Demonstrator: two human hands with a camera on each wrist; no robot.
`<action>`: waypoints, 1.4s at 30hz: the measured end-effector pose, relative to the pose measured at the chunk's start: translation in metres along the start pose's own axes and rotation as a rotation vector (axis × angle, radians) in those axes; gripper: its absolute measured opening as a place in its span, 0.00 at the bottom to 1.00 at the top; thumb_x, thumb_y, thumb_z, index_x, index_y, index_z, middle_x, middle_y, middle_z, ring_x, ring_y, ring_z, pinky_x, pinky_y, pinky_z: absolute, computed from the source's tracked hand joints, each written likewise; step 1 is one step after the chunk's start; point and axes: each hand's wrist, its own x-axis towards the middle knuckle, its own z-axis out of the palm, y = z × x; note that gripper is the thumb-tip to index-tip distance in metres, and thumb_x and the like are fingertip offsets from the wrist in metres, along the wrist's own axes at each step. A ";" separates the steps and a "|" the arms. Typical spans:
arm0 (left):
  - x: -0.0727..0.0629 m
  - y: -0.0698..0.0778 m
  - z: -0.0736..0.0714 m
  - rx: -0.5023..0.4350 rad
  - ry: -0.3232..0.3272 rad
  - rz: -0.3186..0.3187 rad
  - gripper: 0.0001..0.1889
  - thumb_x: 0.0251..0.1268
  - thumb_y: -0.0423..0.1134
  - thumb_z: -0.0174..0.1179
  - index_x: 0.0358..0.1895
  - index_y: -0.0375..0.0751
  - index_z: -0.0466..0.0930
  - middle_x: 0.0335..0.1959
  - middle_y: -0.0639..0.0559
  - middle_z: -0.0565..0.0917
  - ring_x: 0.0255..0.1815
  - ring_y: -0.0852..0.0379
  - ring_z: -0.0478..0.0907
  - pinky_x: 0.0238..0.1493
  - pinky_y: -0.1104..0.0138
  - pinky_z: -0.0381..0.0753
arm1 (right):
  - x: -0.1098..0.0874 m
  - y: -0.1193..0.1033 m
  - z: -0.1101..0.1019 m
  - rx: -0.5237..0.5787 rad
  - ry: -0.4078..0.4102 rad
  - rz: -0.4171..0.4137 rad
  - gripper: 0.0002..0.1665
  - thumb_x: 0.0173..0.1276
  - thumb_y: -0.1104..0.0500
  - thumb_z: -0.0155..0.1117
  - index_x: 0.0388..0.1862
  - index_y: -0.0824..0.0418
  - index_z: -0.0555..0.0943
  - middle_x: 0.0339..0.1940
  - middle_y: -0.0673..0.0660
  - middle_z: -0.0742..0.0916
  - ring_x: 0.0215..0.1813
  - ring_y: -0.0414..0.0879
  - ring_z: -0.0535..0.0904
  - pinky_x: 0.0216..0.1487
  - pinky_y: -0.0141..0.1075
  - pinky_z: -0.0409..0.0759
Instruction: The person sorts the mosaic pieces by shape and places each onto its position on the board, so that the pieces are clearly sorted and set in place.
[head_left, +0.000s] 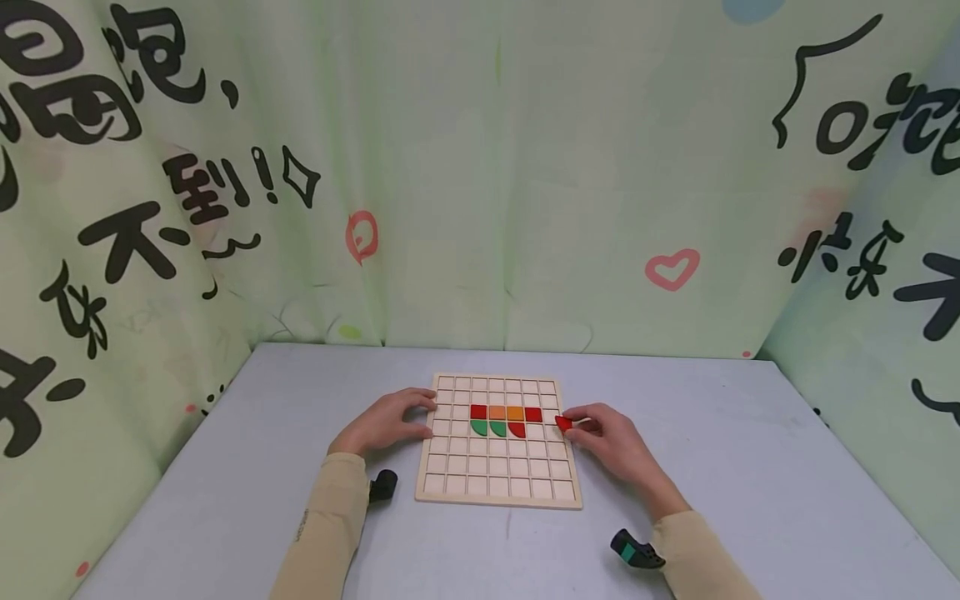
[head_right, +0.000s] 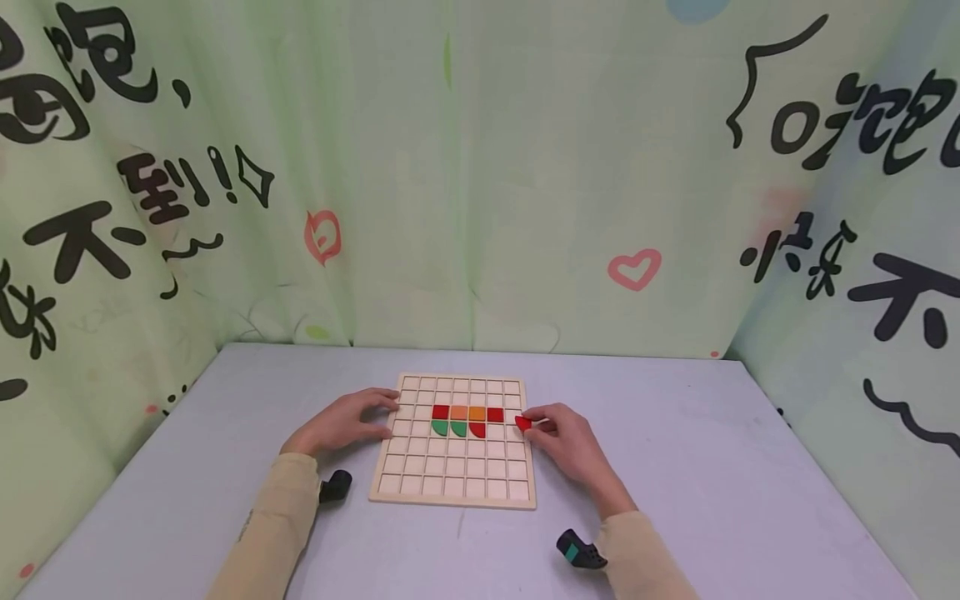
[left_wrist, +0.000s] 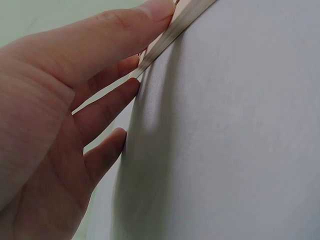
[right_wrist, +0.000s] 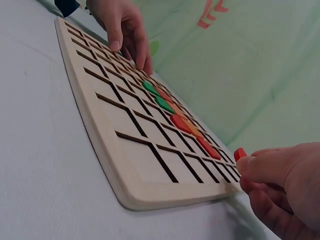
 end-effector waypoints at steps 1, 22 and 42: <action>0.000 0.000 0.000 0.001 0.002 0.000 0.21 0.58 0.39 0.71 0.55 0.38 0.81 0.68 0.48 0.72 0.72 0.46 0.63 0.72 0.53 0.63 | 0.001 -0.002 0.001 0.013 -0.007 0.013 0.18 0.67 0.59 0.68 0.55 0.60 0.81 0.51 0.57 0.83 0.49 0.50 0.80 0.51 0.43 0.82; 0.000 -0.003 0.002 0.012 0.005 0.007 0.21 0.58 0.39 0.71 0.55 0.39 0.81 0.68 0.49 0.72 0.72 0.47 0.63 0.72 0.54 0.64 | 0.013 -0.022 0.023 0.027 -0.055 0.024 0.14 0.61 0.60 0.73 0.46 0.58 0.85 0.45 0.53 0.85 0.41 0.44 0.80 0.42 0.34 0.82; 0.000 0.000 0.001 0.008 0.010 0.002 0.21 0.58 0.38 0.71 0.55 0.40 0.81 0.68 0.50 0.72 0.72 0.47 0.63 0.72 0.54 0.64 | 0.014 -0.021 0.027 -0.093 -0.045 -0.113 0.09 0.61 0.64 0.71 0.41 0.59 0.87 0.38 0.51 0.83 0.36 0.43 0.72 0.36 0.33 0.74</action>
